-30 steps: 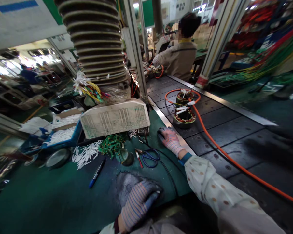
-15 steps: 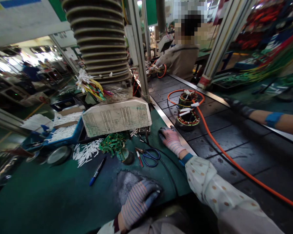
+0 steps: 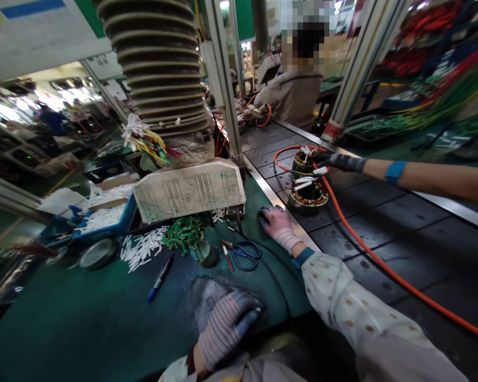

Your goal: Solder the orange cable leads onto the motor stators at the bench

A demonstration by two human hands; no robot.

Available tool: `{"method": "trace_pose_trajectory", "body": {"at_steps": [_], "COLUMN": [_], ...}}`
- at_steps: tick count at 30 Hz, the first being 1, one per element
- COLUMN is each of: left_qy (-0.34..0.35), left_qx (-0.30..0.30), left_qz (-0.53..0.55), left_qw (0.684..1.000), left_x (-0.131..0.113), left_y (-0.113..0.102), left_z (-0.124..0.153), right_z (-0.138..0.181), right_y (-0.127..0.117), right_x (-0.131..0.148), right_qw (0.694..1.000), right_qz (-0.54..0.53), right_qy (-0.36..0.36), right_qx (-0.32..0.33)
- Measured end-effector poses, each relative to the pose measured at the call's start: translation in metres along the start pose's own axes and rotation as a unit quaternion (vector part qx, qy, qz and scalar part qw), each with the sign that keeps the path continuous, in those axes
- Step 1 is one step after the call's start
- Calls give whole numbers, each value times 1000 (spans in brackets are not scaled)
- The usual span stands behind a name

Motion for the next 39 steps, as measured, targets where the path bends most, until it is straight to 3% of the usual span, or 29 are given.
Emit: {"method": "trace_pose_trajectory", "body": {"at_steps": [39], "left_qy": [-5], "left_qx": [5], "left_qz": [9], "left_qw": [1000], "left_x": [-1], "left_y": [0], "left_z": [0], "right_z": [0], "right_y": [1], "right_x": [-1], "right_qw": [1000], "right_qz": [-21], "right_qy": [-18], "right_qx": [-3]}}
Point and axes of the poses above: each hand's wrist, its own z-axis away from the middle knuckle, its own y-axis out of the palm, x = y × z, the point moved 4 cm from there along -z, towards the middle knuckle, and after that the axes turned 13 degrees about y, right-handed, at the moved point
